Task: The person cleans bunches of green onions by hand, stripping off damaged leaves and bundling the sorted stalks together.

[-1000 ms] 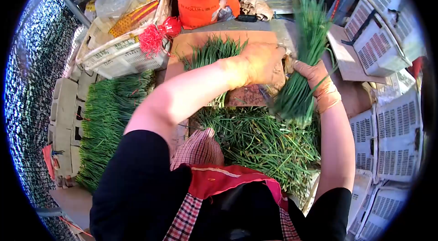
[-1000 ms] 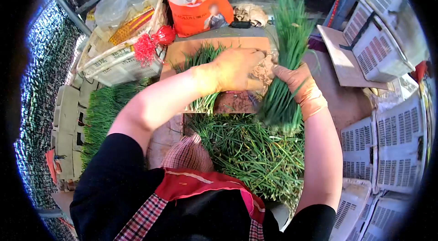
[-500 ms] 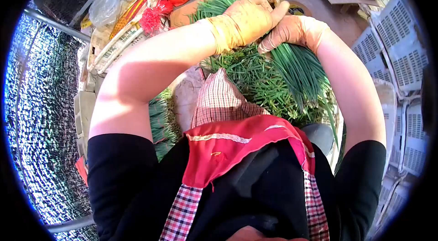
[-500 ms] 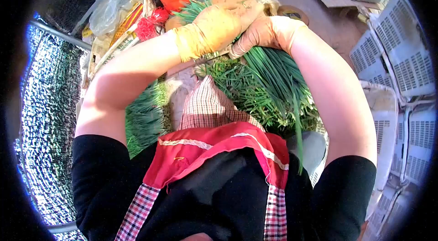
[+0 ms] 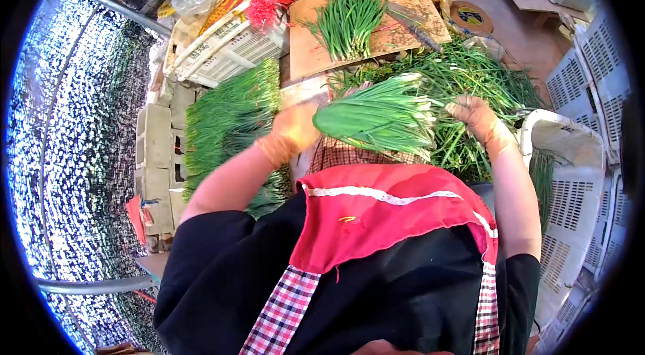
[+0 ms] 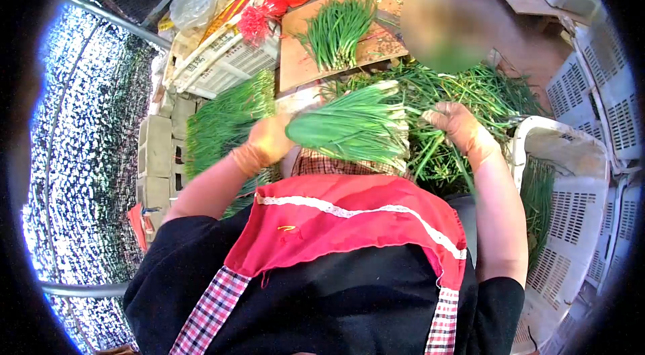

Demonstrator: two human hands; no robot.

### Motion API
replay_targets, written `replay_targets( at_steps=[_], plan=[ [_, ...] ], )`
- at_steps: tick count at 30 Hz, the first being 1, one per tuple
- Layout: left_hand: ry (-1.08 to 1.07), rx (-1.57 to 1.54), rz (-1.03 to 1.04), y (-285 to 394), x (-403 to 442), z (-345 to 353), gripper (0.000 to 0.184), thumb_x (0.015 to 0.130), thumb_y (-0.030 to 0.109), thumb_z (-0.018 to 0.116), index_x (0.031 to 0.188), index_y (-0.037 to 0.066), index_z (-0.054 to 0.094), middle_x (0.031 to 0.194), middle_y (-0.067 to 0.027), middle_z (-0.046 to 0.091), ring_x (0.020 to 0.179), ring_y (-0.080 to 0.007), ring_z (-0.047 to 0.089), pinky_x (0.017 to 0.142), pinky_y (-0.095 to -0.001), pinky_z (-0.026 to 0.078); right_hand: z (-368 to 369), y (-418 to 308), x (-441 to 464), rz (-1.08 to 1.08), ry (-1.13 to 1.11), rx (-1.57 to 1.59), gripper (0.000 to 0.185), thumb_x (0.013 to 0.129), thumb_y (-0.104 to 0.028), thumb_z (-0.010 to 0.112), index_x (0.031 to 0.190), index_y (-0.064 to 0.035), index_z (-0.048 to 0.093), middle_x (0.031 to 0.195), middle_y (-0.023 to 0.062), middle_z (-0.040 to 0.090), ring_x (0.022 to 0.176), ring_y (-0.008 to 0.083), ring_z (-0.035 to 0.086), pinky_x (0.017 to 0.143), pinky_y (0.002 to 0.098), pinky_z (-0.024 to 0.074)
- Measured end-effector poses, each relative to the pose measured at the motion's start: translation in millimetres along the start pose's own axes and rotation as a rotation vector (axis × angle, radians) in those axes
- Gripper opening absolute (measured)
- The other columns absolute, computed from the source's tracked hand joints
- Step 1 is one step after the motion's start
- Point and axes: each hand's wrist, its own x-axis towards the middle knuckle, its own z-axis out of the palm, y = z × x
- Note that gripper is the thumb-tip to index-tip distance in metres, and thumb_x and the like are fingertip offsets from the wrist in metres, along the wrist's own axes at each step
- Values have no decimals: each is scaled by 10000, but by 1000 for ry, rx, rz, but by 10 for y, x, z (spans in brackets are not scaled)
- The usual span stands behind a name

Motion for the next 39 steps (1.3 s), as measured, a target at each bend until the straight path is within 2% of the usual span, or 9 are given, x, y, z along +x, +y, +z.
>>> replay_targets(
  at_steps=[5,9,11,15,23,28,32,35,39],
  plan=[
    [57,-53,62,-80,-433,405,264,816,287,483,826,48,593,812,-207,626,751,-391,613,650,-467,490,-559,326,91,-107,328,409,237,801,-280,612,956,-104,640,873,1,586,720,105,471,575,259,366],
    [3,-173,-233,220,-510,148,241,809,255,480,851,47,594,834,-216,623,788,-401,607,674,-469,486,-898,695,336,-161,566,-117,314,795,-243,646,1050,-69,592,951,75,619,885,201,562,763,327,450],
    [6,-202,-236,194,-495,195,244,808,252,482,872,50,602,846,-219,624,812,-401,605,690,-466,485,-375,76,-123,-536,907,-1226,418,763,-257,688,1088,-26,563,993,138,623,949,288,577,866,364,434],
    [-22,-166,-255,98,-429,374,258,808,258,491,908,55,614,873,-224,626,855,-398,601,723,-459,478,576,-474,-558,-362,116,-617,434,729,-425,700,848,-10,660,819,174,637,786,317,607,744,384,473],
    [66,-245,-159,130,-569,246,258,798,252,517,917,48,621,851,-217,622,829,-400,598,677,-449,478,1141,186,-364,-288,-39,556,116,836,-58,605,929,0,642,903,71,652,845,155,592,811,262,452],
    [-43,-245,-172,101,-477,232,235,793,236,522,917,65,626,807,-198,620,792,-387,605,644,-443,487,573,-27,-418,-408,350,170,163,851,-81,571,968,8,640,939,94,660,931,179,603,851,281,457],
    [14,-187,-160,220,-548,66,222,808,245,513,911,92,637,827,-185,625,766,-364,618,626,-439,501,150,173,-277,-338,757,-907,372,785,-126,661,1121,2,565,1122,148,591,1057,269,545,939,352,415],
    [28,-126,-3,16,-486,356,216,820,241,500,899,96,639,839,-179,621,753,-362,617,627,-441,501,625,-173,-418,-458,202,-91,442,746,-139,719,1140,-21,558,1084,140,594,1049,233,540,927,323,415],
    [90,-220,-39,120,-541,228,210,821,236,500,886,88,634,823,-180,613,738,-369,611,623,-443,497,872,-123,-238,-661,202,-468,260,722,-104,689,972,-70,624,881,125,627,856,287,584,749,348,469]
  ],
)
